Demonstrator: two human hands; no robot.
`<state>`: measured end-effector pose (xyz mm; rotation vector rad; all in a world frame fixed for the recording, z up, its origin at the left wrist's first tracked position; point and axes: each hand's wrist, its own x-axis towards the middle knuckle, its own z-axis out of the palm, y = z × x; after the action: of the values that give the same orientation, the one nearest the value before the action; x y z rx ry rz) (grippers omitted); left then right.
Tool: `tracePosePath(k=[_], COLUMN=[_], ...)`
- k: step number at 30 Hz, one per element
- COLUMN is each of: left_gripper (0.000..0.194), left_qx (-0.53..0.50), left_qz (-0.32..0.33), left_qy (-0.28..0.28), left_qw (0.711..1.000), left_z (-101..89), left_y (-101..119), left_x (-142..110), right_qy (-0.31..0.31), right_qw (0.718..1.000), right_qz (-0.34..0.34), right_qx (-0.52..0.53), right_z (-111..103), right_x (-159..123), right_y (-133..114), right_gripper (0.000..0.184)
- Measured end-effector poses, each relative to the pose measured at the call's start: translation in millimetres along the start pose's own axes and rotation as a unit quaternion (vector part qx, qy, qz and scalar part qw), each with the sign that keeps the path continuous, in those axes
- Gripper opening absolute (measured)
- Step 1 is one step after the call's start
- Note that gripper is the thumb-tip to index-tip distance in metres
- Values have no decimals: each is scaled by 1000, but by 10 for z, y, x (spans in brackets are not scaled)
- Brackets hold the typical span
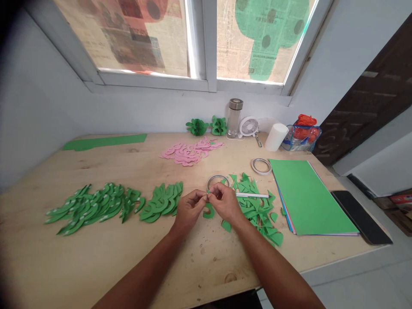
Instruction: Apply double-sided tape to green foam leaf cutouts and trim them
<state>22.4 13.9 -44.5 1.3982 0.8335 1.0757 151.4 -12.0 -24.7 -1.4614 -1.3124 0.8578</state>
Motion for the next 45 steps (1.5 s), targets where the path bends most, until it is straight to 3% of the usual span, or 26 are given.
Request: tracePosePath(k=[35, 45], left_gripper=[12, 19], left_qx=[12, -30], left_qz=[-10, -40], left_qy=[4, 5], left_qw=[1000, 999], left_z=[-16, -3], left_y=[-43, 52], left_x=[-4, -3], right_qy=[-28, -29], right_qw=[999, 999], right_qz=[5, -11], right_qx=[30, 25], right_z=[-24, -22], right_x=[-2, -4], right_y=[-25, -18], right_gripper=[6, 11])
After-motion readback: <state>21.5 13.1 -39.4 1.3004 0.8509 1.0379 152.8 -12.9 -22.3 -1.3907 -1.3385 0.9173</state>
